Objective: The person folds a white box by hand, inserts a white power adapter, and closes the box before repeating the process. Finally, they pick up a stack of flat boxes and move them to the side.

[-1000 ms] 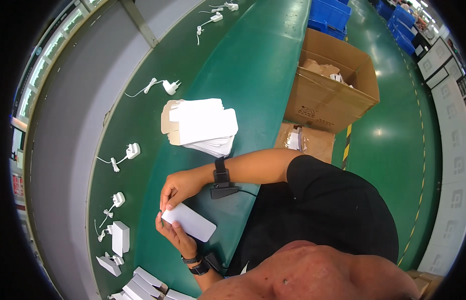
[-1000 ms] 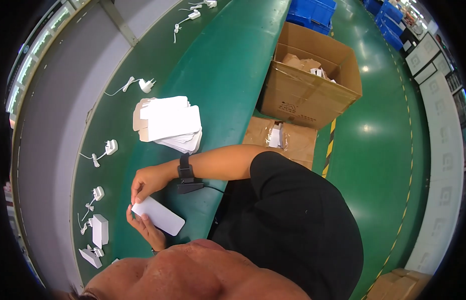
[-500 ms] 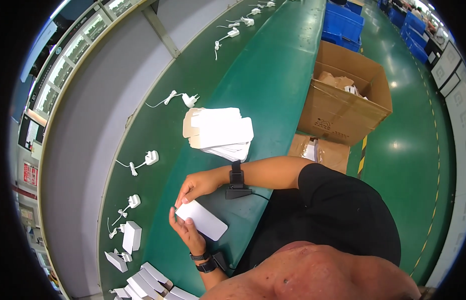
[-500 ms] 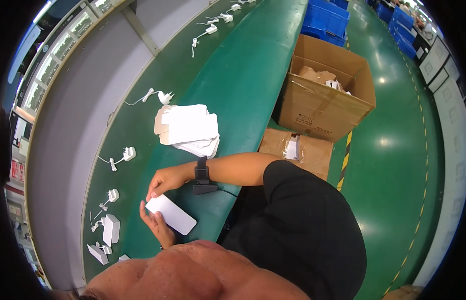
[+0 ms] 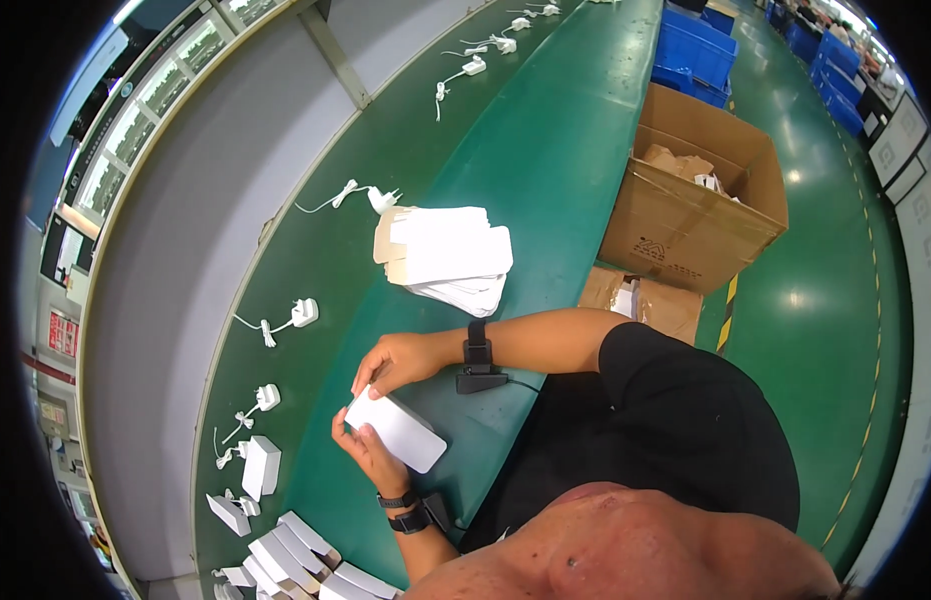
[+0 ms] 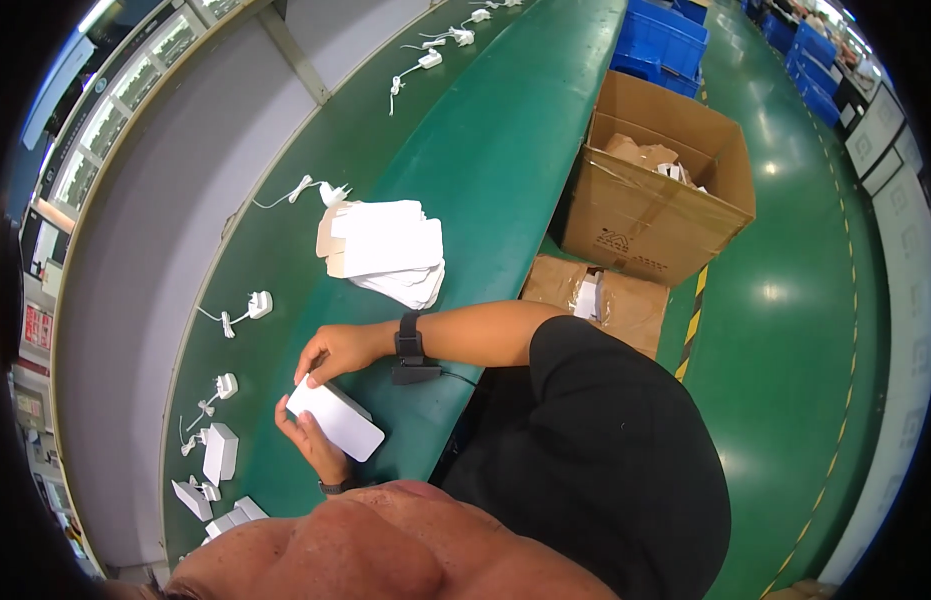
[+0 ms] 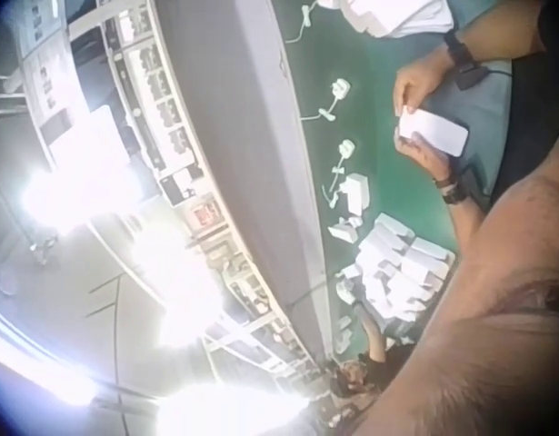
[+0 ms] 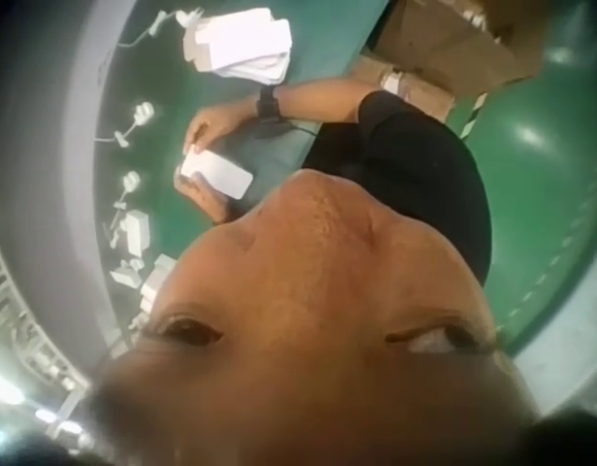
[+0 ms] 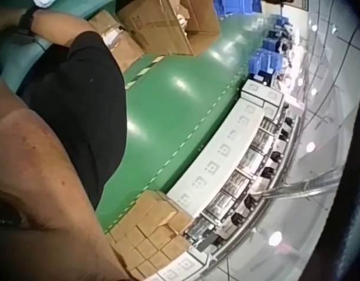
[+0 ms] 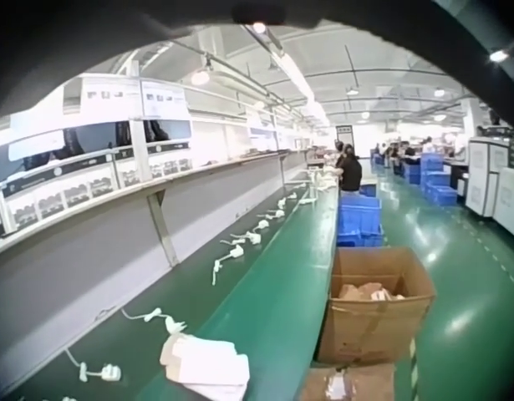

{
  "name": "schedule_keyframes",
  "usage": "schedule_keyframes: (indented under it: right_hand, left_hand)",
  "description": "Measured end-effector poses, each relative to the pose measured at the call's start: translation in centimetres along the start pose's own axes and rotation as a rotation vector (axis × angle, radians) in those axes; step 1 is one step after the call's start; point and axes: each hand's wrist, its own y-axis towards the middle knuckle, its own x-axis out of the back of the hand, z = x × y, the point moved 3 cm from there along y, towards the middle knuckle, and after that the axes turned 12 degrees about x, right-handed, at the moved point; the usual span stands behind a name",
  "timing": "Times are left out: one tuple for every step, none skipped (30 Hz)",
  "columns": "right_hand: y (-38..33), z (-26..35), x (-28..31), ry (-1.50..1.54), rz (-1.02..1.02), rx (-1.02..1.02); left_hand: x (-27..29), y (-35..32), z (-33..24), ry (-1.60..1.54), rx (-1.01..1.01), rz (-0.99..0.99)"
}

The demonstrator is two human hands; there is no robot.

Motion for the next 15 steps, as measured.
schedule_keyframes:
  right_hand:
    - [0.1, 0.0, 0.1, -0.070, 0.023, 0.014]
    - [0.2, -0.2, 0.3, -0.140, 0.045, 0.027]
    - [0.3, -0.4, 0.2, -0.210, 0.067, 0.040]
    - [0.4, -0.8, -0.1, -0.208, 0.073, 0.037]
    - [0.4, -1.4, -0.3, -0.170, 0.044, 0.015]
    - [0.4, -2.0, -0.6, -0.134, 0.015, -0.008]
    - [0.4, -2.6, -0.8, -0.097, -0.013, -0.032]
    - [0.7, -2.7, -1.6, -0.090, 0.002, -0.039]
    - [1.0, -2.8, -2.0, -0.177, 0.021, -0.089]
    - [1.0, -2.6, -2.3, -0.267, 0.035, -0.141]
    - [1.1, -2.6, -2.6, -0.356, 0.052, -0.195]
    - [1.5, -2.5, -3.2, -0.344, 0.069, -0.208]
    - [2.1, -2.5, -3.7, -0.403, 0.063, -0.192]
    - [2.2, -2.7, -4.3, -0.450, 0.078, -0.190]
    - [2.5, -3.8, -4.3, -0.489, 0.031, -0.147]
  left_hand:
    - [0.2, 0.1, 0.2, 0.027, -0.018, -0.011]
    - [0.4, 0.2, 0.3, 0.054, -0.036, -0.022]
    - [0.5, 0.3, 0.3, 0.052, -0.034, -0.028]
    - [0.6, 0.3, 0.2, 0.081, -0.050, -0.024]
    - [0.7, 0.3, 0.1, 0.109, -0.065, -0.021]
    - [0.8, 0.2, 0.1, 0.136, -0.080, -0.019]
    - [1.0, 0.3, 0.2, 0.132, -0.078, -0.028]
    - [1.7, 0.3, 0.6, 0.108, -0.067, -0.029]
    - [2.4, 0.3, 0.9, 0.083, -0.055, -0.030]
    - [2.7, 0.3, 1.2, 0.057, -0.040, -0.026]
    - [3.2, 0.2, 1.5, 0.051, -0.030, -0.039]
    - [3.6, -0.1, 1.4, 0.011, -0.017, -0.044]
    - [4.1, -0.2, 1.3, -0.030, -0.001, -0.051]
    - [4.2, -1.0, 1.4, -0.078, 0.025, -0.082]
    - [4.7, -1.1, 1.7, -0.088, 0.047, -0.145]
